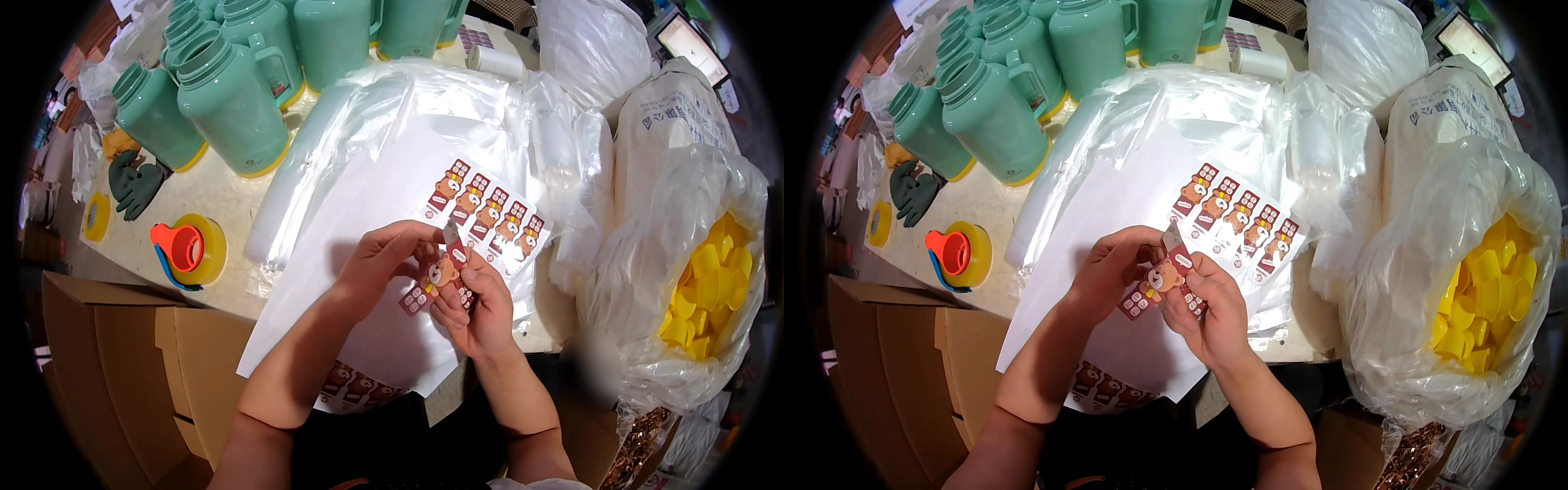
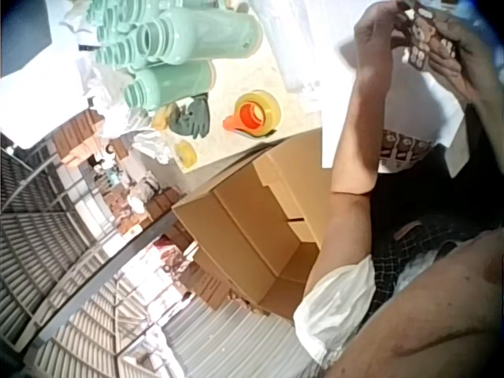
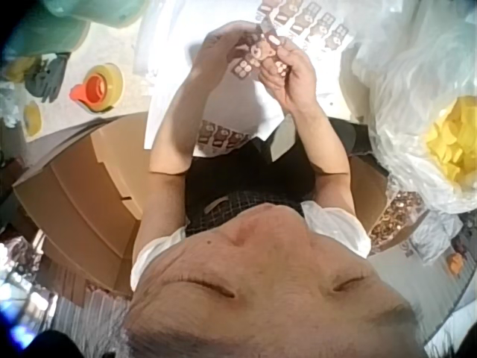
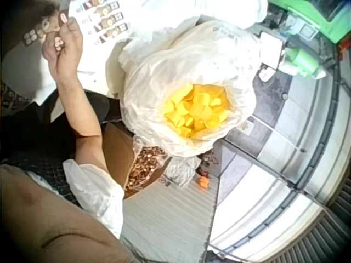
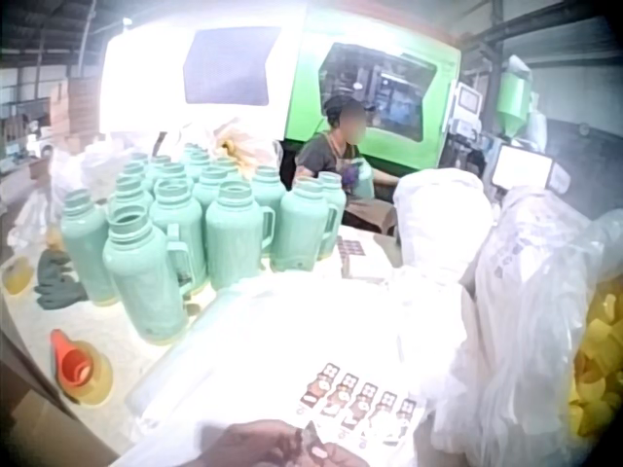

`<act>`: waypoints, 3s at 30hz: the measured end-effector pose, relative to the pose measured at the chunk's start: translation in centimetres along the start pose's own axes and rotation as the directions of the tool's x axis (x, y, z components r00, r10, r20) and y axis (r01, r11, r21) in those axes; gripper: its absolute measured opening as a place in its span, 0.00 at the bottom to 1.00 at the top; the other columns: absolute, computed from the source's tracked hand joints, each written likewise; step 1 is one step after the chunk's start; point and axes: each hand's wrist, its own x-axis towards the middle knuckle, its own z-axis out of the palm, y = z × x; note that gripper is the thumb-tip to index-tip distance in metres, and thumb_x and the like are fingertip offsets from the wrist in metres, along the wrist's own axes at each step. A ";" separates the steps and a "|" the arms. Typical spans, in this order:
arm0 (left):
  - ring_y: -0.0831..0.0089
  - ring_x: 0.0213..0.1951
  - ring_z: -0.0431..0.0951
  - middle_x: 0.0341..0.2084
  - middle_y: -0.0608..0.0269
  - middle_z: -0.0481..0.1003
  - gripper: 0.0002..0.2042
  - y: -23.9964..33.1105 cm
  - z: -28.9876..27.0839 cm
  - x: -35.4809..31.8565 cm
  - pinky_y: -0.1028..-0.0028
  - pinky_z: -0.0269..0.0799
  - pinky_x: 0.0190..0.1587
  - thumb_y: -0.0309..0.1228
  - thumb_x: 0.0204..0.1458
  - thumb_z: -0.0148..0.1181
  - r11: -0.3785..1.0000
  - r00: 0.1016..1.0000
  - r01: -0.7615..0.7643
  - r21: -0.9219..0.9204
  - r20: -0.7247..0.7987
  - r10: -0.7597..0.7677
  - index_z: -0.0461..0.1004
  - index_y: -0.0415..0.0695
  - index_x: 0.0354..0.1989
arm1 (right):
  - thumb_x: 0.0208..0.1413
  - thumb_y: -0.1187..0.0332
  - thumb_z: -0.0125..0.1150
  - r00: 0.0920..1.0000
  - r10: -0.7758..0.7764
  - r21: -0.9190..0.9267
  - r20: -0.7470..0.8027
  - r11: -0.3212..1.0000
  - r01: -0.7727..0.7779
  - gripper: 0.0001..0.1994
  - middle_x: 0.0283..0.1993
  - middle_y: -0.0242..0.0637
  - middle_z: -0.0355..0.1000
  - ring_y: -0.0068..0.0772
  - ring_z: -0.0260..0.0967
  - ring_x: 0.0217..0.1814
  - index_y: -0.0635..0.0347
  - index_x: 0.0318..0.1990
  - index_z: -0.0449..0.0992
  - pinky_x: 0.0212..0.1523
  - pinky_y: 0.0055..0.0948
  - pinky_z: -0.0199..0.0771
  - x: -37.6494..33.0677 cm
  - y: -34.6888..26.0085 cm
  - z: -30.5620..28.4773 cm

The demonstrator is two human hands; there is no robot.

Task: The person peels individual stickers from a white backing sheet. The stickers feature a cartoon character and are removed one by one using both hands. The peeled stickers are placed on the table surface.

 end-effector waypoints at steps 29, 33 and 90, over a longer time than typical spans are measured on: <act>0.85 0.27 0.70 0.28 0.69 0.76 0.10 1.9 1.2 0.2 0.84 0.63 0.29 0.25 0.54 0.62 0.979 0.983 0.147 0.145 0.085 -0.160 0.76 0.42 0.44 | 0.63 0.67 0.42 0.975 0.222 0.082 0.022 0.971 -0.223 0.10 0.19 0.32 0.63 0.17 0.48 0.12 0.62 0.34 0.66 0.16 0.17 0.49 0.2 -0.6 -0.8; 0.85 0.26 0.70 0.26 0.69 0.76 0.08 0.7 0.4 0.6 0.83 0.62 0.28 0.23 0.54 0.59 0.977 0.992 0.106 0.184 0.049 -0.117 0.75 0.40 0.43 | 0.64 0.66 0.43 0.979 0.171 -0.173 -0.114 0.966 -0.189 0.10 0.20 0.33 0.65 0.17 0.50 0.14 0.62 0.37 0.67 0.17 0.17 0.50 0.5 -0.9 -0.6; 0.76 0.33 0.77 0.32 0.61 0.78 0.08 -0.9 1.9 0.7 0.76 0.74 0.37 0.15 0.49 0.59 0.975 0.992 0.033 0.221 -0.126 -0.005 0.75 0.35 0.38 | 0.65 0.69 0.50 0.967 -0.235 -0.579 -0.101 0.804 0.136 0.06 0.21 0.28 0.64 0.16 0.55 0.20 0.60 0.35 0.68 0.22 0.18 0.55 0.3 -0.2 -2.3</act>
